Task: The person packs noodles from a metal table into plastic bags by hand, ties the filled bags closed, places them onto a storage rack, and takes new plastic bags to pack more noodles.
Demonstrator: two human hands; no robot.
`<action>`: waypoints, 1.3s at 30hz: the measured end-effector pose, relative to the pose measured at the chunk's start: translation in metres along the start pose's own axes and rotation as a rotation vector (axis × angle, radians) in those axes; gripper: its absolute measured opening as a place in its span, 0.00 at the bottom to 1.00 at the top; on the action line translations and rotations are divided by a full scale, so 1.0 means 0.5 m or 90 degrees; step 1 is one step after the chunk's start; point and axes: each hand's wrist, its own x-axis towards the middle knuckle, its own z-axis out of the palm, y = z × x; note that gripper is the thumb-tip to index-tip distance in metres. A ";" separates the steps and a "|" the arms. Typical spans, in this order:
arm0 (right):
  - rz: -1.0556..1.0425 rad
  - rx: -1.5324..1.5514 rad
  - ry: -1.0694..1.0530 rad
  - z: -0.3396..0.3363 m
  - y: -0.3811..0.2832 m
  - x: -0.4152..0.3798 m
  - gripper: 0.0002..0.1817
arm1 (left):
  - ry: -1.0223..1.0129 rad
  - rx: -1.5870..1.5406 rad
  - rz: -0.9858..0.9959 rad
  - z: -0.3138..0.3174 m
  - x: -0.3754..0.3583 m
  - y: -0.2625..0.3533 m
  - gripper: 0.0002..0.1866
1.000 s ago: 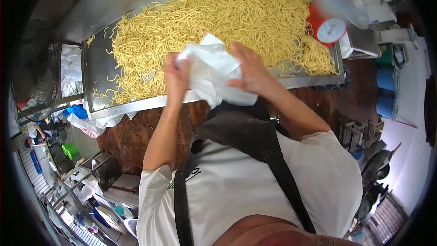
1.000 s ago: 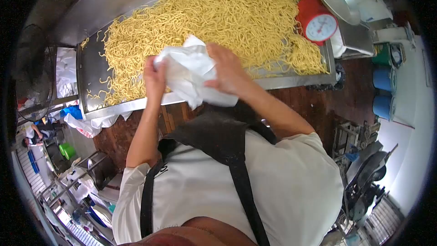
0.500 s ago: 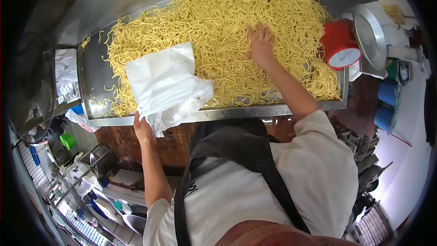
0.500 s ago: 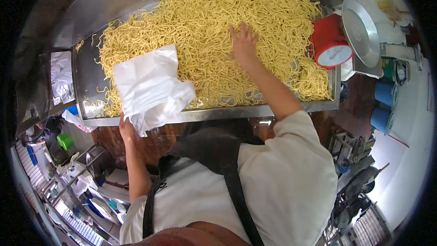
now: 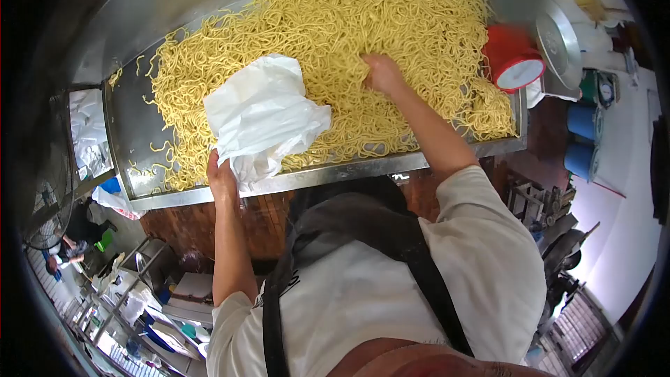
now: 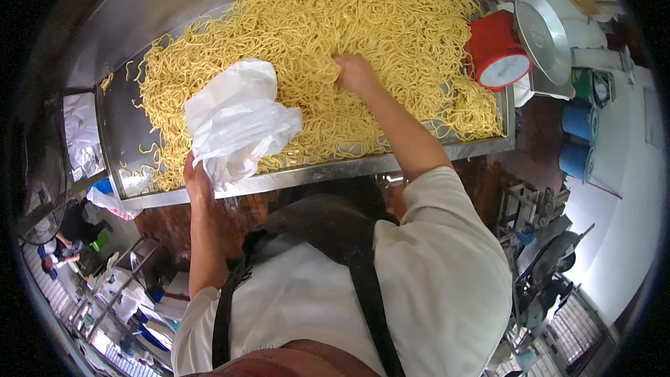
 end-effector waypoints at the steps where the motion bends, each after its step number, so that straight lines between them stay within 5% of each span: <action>1: -0.022 0.019 -0.025 0.002 -0.006 -0.012 0.44 | 0.009 0.017 -0.001 -0.002 0.006 0.005 0.18; 4: -0.150 0.050 -0.125 -0.038 -0.016 -0.066 0.47 | 0.008 0.014 -0.011 -0.037 0.027 -0.009 0.18; 7: -0.083 0.075 -0.235 -0.164 0.013 -0.026 0.46 | 0.007 0.022 -0.007 -0.061 0.043 -0.027 0.18; 11: 0.207 -0.225 0.179 -0.140 0.081 0.134 0.47 | 0.025 0.098 0.014 -0.054 0.022 -0.012 0.19; 14: 0.277 -0.162 0.079 -0.146 0.148 0.263 0.49 | 0.013 0.076 -0.020 -0.035 0.004 -0.009 0.19; 26: 0.128 -0.244 -0.012 -0.055 0.151 0.055 0.49 | -0.031 0.105 0.058 -0.030 -0.023 -0.026 0.18; 29: 0.226 0.101 0.134 -0.104 0.189 0.060 0.54 | 0.009 0.043 0.011 -0.044 -0.031 -0.038 0.17; 30: 0.342 0.031 0.137 -0.117 0.197 0.080 0.59 | 0.011 0.045 0.005 -0.052 -0.030 -0.051 0.17; 33: 0.397 -0.093 0.048 -0.137 0.207 0.160 0.62 | 0.006 0.056 0.016 -0.060 -0.016 -0.069 0.18; 39: 0.239 0.132 -0.045 -0.105 0.168 0.148 0.59 | -0.002 0.079 0.011 -0.034 -0.033 -0.074 0.19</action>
